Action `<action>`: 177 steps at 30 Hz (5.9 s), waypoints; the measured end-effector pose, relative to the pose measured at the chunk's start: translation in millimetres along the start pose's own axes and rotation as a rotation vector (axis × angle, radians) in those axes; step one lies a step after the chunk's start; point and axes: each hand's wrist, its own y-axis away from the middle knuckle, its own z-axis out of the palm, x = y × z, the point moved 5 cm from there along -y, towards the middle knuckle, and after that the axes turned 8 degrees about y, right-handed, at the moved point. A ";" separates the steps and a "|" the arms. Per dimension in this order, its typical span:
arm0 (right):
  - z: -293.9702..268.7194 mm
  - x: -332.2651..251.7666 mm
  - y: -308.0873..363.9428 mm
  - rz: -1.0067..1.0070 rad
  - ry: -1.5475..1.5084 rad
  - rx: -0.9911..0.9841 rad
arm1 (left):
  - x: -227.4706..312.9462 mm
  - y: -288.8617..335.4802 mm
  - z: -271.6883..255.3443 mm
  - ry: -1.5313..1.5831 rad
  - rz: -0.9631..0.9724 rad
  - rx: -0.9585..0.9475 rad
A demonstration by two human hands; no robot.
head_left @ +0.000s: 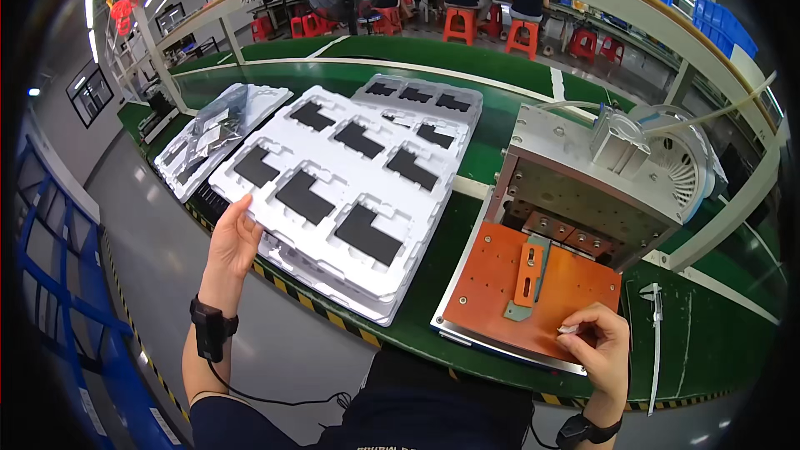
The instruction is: Placing small black electronic components into a pressing machine and measuring them with a digital caliper.
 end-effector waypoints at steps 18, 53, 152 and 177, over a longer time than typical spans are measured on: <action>-0.4 5.1 3.9 0.056 -0.089 -0.012 | -119.3 -206.5 108.5 0.203 -0.073 -0.073; -2.0 4.0 2.3 0.069 0.031 0.049 | -96.1 -136.2 121.6 -1.557 0.578 -0.651; 8.5 -14.8 -49.4 -0.366 0.979 0.155 | -174.1 141.0 271.8 -1.178 0.749 -1.872; 9.1 -20.4 -49.5 -0.336 1.043 0.152 | -175.8 142.2 272.2 -1.157 0.792 -1.878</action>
